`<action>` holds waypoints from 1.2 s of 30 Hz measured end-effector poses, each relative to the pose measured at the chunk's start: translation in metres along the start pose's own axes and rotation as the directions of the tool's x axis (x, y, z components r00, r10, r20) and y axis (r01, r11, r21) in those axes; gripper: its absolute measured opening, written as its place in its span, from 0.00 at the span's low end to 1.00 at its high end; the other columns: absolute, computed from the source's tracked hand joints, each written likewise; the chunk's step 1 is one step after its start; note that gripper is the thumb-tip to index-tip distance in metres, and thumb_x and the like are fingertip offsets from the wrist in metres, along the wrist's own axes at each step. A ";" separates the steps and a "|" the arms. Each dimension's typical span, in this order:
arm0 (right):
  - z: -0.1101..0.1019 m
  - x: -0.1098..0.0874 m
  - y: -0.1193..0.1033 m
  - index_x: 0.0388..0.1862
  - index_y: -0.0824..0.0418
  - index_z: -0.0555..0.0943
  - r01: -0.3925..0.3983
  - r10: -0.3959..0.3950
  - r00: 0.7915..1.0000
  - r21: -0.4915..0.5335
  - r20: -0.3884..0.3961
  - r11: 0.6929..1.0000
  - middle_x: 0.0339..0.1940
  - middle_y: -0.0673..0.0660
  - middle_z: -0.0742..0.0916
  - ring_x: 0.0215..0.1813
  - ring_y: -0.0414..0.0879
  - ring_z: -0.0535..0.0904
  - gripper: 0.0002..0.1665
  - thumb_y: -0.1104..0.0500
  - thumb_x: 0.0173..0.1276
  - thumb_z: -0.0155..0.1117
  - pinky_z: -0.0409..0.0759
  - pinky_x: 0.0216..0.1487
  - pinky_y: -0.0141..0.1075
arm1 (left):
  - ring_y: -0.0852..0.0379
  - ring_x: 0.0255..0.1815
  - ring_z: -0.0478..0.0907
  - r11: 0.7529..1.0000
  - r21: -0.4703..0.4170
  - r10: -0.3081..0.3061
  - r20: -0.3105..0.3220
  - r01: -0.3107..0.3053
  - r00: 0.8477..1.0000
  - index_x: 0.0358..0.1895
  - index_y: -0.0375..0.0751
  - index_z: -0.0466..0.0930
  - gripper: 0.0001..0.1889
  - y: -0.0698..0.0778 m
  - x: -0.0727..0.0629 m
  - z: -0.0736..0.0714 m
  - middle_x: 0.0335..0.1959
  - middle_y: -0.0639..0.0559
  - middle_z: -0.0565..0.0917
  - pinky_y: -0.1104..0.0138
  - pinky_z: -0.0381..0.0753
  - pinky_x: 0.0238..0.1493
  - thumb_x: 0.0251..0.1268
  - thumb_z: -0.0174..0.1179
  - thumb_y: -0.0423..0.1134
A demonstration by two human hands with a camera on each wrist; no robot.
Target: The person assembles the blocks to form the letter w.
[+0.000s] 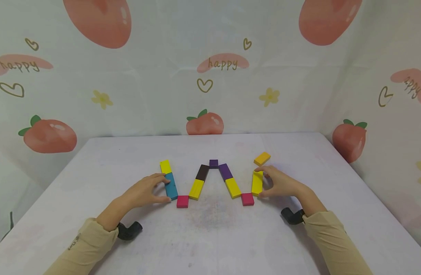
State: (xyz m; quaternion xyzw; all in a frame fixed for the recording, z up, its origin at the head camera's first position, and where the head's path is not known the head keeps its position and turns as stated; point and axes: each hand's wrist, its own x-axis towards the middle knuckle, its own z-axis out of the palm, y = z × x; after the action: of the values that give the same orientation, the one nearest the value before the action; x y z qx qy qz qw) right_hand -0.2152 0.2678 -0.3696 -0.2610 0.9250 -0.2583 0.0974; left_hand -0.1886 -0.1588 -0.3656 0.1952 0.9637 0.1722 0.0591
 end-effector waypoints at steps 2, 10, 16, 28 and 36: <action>0.000 0.000 0.001 0.62 0.68 0.65 0.008 -0.008 1.000 0.000 -0.001 1.000 0.60 0.70 0.71 0.55 0.63 0.72 0.44 0.52 0.50 0.73 0.74 0.58 0.59 | 0.39 0.63 0.69 1.000 0.001 0.000 0.000 0.000 1.000 0.56 0.40 0.75 0.29 0.000 0.000 0.000 0.63 0.39 0.72 0.48 0.71 0.63 0.52 0.67 0.52; 0.000 0.000 0.000 0.62 0.67 0.65 0.008 -0.008 1.000 -0.001 -0.003 1.000 0.60 0.70 0.71 0.55 0.62 0.72 0.45 0.51 0.50 0.74 0.74 0.57 0.58 | 0.39 0.63 0.69 1.000 0.006 0.002 -0.003 -0.002 1.000 0.56 0.40 0.75 0.29 0.000 0.000 0.000 0.63 0.39 0.72 0.48 0.71 0.63 0.52 0.67 0.52; -0.001 -0.001 -0.001 0.61 0.68 0.66 0.022 -0.022 1.000 -0.002 -0.011 1.000 0.58 0.70 0.72 0.54 0.61 0.72 0.43 0.52 0.50 0.74 0.75 0.57 0.58 | 0.40 0.64 0.68 1.000 0.010 0.005 -0.005 -0.005 1.000 0.56 0.40 0.75 0.29 0.000 0.001 0.001 0.63 0.39 0.72 0.48 0.70 0.64 0.52 0.67 0.52; 0.000 -0.002 -0.001 0.61 0.68 0.66 0.019 -0.019 1.000 0.006 -0.001 1.000 0.58 0.70 0.72 0.55 0.62 0.72 0.43 0.52 0.50 0.73 0.73 0.58 0.59 | 0.40 0.63 0.69 1.000 0.011 0.005 -0.006 -0.005 1.000 0.56 0.41 0.76 0.29 -0.001 0.001 0.001 0.63 0.40 0.72 0.48 0.71 0.63 0.52 0.67 0.52; 0.000 -0.002 0.001 0.61 0.67 0.66 0.011 -0.011 1.000 0.010 0.003 1.000 0.58 0.68 0.72 0.55 0.61 0.71 0.42 0.52 0.51 0.73 0.72 0.58 0.59 | 0.40 0.63 0.69 1.000 0.007 0.004 -0.005 -0.004 1.000 0.55 0.41 0.76 0.29 0.000 0.000 0.001 0.63 0.40 0.72 0.48 0.70 0.63 0.52 0.67 0.52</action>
State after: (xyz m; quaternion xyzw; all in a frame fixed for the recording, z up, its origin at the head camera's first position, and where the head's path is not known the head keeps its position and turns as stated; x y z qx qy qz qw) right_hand -0.2141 0.2698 -0.3705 -0.2660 0.9221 -0.2632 0.0988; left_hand -0.1889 -0.1586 -0.3664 0.1967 0.9641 0.1694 0.0556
